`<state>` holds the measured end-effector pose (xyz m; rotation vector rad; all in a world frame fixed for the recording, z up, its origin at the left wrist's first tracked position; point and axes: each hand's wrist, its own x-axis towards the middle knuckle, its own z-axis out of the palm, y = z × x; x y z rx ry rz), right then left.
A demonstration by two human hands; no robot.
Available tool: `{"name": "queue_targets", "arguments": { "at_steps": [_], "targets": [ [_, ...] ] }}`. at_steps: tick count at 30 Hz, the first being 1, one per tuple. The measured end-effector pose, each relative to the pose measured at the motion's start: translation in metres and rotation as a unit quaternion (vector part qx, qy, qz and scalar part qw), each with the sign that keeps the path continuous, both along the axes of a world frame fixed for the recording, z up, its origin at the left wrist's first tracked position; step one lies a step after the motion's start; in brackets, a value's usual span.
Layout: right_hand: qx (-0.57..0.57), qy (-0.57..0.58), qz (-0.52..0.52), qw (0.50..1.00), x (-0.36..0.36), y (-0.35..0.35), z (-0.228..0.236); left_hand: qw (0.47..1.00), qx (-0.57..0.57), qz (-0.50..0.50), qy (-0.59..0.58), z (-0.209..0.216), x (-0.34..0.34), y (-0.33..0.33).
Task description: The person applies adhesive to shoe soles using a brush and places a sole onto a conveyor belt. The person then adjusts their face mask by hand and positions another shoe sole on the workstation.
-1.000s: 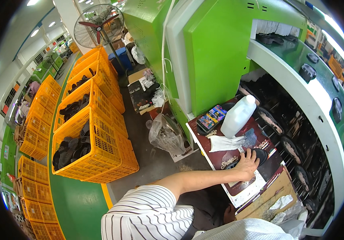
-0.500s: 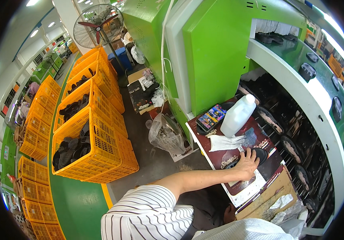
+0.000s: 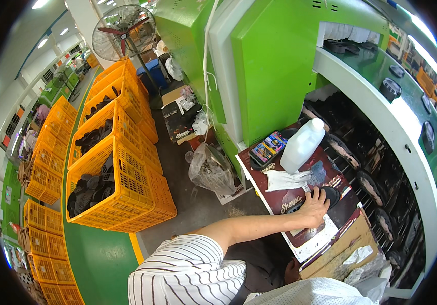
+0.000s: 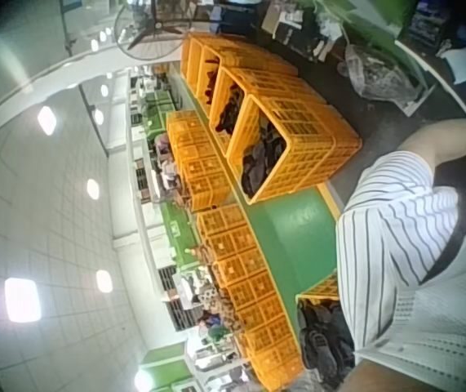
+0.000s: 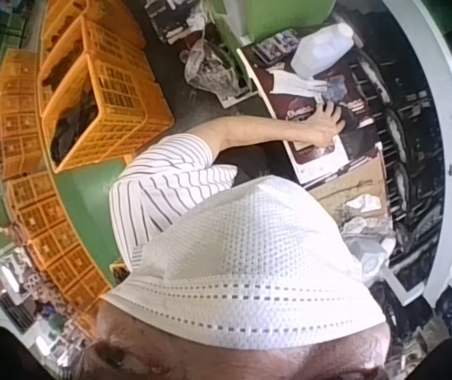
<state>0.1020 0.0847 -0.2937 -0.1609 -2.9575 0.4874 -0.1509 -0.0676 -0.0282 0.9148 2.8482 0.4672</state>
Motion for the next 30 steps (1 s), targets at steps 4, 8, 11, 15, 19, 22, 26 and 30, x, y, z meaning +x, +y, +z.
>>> {"name": "queue_targets", "arguments": {
  "at_steps": [4, 8, 11, 15, 19, 22, 26, 30],
  "targets": [
    [-0.024, 0.023, -0.018, 0.999, 0.021, 0.023, -0.065, 1.000, -0.031, -0.004, -0.001, -0.004, -0.009, 0.015],
    [0.018, 0.077, -0.023, 0.997, -0.013, -0.027, -0.006, 0.997, 0.012, 0.034, 0.065, -0.012, -0.015, -0.015],
    [0.107, 0.088, 0.007, 0.990, -0.020, -0.017, 0.017, 0.991, 0.020, -0.010, 0.133, -0.006, -0.022, -0.003],
    [0.095, 0.123, -0.067, 0.986, -0.020, -0.004, 0.034, 0.943, 0.260, -0.187, 0.091, 0.052, 0.001, 0.017],
    [0.069, 0.118, -0.090, 0.986, -0.008, 0.005, 0.042, 0.722, 0.438, -0.344, -0.411, 0.175, 0.076, 0.004],
    [0.052, 0.118, -0.058, 0.990, -0.012, -0.004, 0.044, 0.351, 0.468, -0.498, -0.640, 0.206, 0.098, -0.005],
    [0.016, 0.092, -0.037, 0.995, -0.011, -0.014, 0.043, 0.142, 0.454, -0.589, -0.653, 0.213, 0.111, 0.010],
    [0.030, 0.102, -0.025, 0.994, -0.011, -0.019, 0.042, 0.215, 0.482, -0.525, -0.668, 0.214, 0.115, -0.007]
  ]
}}
